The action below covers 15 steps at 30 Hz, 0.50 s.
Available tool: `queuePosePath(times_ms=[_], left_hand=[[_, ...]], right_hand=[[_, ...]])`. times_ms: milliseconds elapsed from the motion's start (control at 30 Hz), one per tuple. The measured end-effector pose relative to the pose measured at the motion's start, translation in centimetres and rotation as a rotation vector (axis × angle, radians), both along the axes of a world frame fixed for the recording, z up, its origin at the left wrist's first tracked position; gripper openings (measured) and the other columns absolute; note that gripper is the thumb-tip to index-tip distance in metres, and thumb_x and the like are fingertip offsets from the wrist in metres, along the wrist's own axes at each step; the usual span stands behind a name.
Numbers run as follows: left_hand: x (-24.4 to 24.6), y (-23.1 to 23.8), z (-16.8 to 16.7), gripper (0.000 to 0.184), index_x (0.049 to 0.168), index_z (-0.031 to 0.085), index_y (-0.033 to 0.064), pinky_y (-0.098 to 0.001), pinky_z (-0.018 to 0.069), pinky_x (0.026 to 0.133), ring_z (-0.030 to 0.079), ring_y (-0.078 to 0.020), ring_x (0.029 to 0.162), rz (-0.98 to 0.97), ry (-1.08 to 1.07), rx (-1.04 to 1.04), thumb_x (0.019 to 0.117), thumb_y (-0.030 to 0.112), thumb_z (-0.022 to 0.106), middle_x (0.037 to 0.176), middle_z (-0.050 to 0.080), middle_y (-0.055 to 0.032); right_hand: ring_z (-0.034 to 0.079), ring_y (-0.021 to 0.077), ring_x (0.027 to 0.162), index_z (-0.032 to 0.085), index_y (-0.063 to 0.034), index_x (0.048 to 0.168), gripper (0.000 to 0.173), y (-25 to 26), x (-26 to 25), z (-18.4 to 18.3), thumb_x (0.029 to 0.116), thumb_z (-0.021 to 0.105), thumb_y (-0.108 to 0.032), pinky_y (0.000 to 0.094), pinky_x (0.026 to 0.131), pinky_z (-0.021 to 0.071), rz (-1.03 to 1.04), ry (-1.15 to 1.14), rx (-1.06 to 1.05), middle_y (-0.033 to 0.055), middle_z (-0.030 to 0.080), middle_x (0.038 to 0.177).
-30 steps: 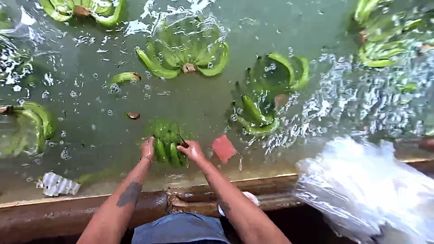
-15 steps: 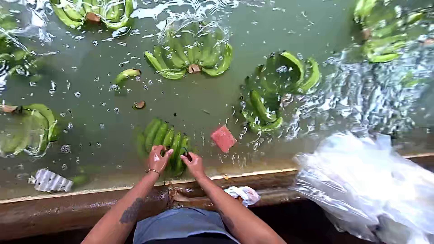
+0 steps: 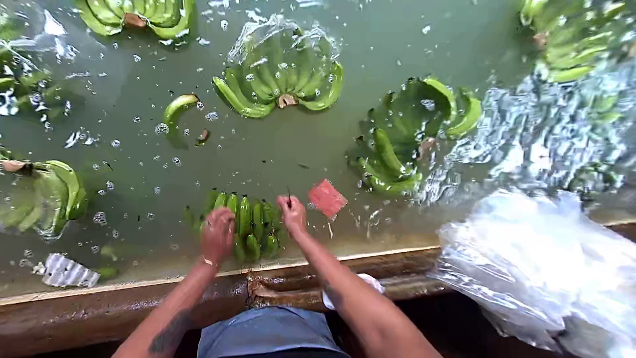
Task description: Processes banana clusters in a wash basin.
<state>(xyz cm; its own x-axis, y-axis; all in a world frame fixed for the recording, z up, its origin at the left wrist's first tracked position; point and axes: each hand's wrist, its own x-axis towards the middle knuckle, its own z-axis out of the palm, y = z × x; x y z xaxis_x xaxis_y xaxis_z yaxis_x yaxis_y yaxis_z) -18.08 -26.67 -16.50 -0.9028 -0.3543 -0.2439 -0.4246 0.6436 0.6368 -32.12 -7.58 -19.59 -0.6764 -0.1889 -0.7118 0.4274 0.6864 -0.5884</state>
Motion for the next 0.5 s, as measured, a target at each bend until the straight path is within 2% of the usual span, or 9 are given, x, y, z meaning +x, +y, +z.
queuePosePath(times_ms=[33,67,100,167,233,300,333,400,500], left_hand=[[-1.4,-1.6,-0.7,0.037,0.126,0.065,-0.0048,-0.059,0.0413,0.112,0.051,-0.0451,0.135,-0.001,-0.029,0.002,0.0983,0.019,0.062,0.14,0.058,-0.0278],[-3.3,-3.3,-1.6,0.05,0.138,0.058,-0.0006,-0.0586,0.0339,0.118,0.041,-0.0434,0.144,0.003,-0.149,0.031,0.0985,0.029,0.065,0.15,0.048,-0.0268],[-5.3,-4.7,-2.7,0.061,0.146,0.052,0.0055,-0.0596,0.0282,0.121,0.034,-0.043,0.148,0.002,-0.293,0.062,0.0976,0.039,0.068,0.156,0.041,-0.0262],[-8.1,-6.5,-5.4,0.067,0.149,0.051,0.0136,-0.0664,0.0365,0.112,0.046,-0.0467,0.139,-0.078,-0.563,0.116,0.0961,0.052,0.066,0.149,0.048,-0.0272],[-9.6,-6.8,-7.0,0.056,0.143,0.058,0.0122,-0.0677,0.039,0.109,0.054,-0.0446,0.132,-0.193,-0.776,0.242,0.1008,0.048,0.06,0.141,0.058,-0.0244],[-9.7,-6.2,-7.2,0.046,0.131,0.066,0.0057,-0.0667,0.0383,0.109,0.055,-0.0433,0.131,-0.258,-0.88,0.29,0.1054,0.042,0.053,0.135,0.062,-0.0244],[-9.5,-6.1,-7.0,0.044,0.128,0.068,0.0043,-0.0657,0.0368,0.111,0.053,-0.0426,0.133,-0.272,-0.891,0.288,0.1064,0.038,0.05,0.135,0.062,-0.0244],[-8.7,-6.3,-6.5,0.043,0.121,0.071,0.0018,-0.0659,0.0365,0.11,0.055,-0.0433,0.129,-0.293,-0.864,0.282,0.1071,0.037,0.049,0.129,0.065,-0.0254],[-8.3,-6.4,-5.6,0.044,0.107,0.072,-0.0011,-0.068,0.0426,0.098,0.062,-0.0442,0.114,-0.329,-0.93,0.244,0.1069,0.037,0.049,0.112,0.069,-0.0261]], right_hand=[[0.067,0.035,0.102,0.063,0.0065,0.125,0.038,-0.3,-1.5,-1.0,0.1071,0.056,-0.027,0.0514,0.093,0.0541,0.081,-0.054,-0.008,0.0256,0.066,0.118],[0.067,0.0371,0.104,0.06,0.0032,0.134,0.042,-0.9,-2.7,-2.0,0.1065,0.058,-0.029,0.0539,0.094,0.0537,0.165,-0.128,-0.007,0.0272,0.065,0.123],[0.067,0.0351,0.097,0.056,0.0002,0.14,0.046,-1.9,-3.5,-2.9,0.1065,0.058,-0.031,0.0521,0.088,0.0548,0.244,-0.209,0.004,0.0268,0.065,0.121],[0.064,0.0282,0.085,0.052,-0.0005,0.141,0.047,-3.7,-4.1,-3.9,0.1078,0.055,-0.033,0.045,0.08,0.0543,0.365,-0.383,0.051,0.0238,0.063,0.116],[0.063,0.0272,0.09,0.058,-0.0001,0.135,0.042,-4.8,-4.0,-4.6,0.106,0.058,-0.031,0.0454,0.085,0.0525,0.43,-0.431,0.092,0.0219,0.063,0.117],[0.062,0.0334,0.12,0.062,-0.0016,0.135,0.042,-5.1,-3.7,-4.9,0.1025,0.062,-0.027,0.0537,0.105,0.047,0.468,-0.39,0.124,0.0225,0.064,0.132],[0.06,0.0353,0.127,0.063,-0.0013,0.134,0.041,-5.2,-3.4,-4.9,0.1017,0.064,-0.028,0.0558,0.11,0.0443,0.453,-0.358,0.14,0.0227,0.063,0.134],[0.059,0.0374,0.128,0.064,0.0014,0.13,0.043,-5.5,-2.9,-3.9,0.1026,0.061,-0.031,0.0575,0.109,0.0445,0.383,-0.346,0.211,0.024,0.063,0.134],[0.062,0.0387,0.123,0.065,0.0011,0.127,0.042,-5.8,-3.0,-2.8,0.1057,0.056,-0.034,0.0587,0.105,0.0465,0.337,-0.355,0.287,0.0245,0.065,0.129]])
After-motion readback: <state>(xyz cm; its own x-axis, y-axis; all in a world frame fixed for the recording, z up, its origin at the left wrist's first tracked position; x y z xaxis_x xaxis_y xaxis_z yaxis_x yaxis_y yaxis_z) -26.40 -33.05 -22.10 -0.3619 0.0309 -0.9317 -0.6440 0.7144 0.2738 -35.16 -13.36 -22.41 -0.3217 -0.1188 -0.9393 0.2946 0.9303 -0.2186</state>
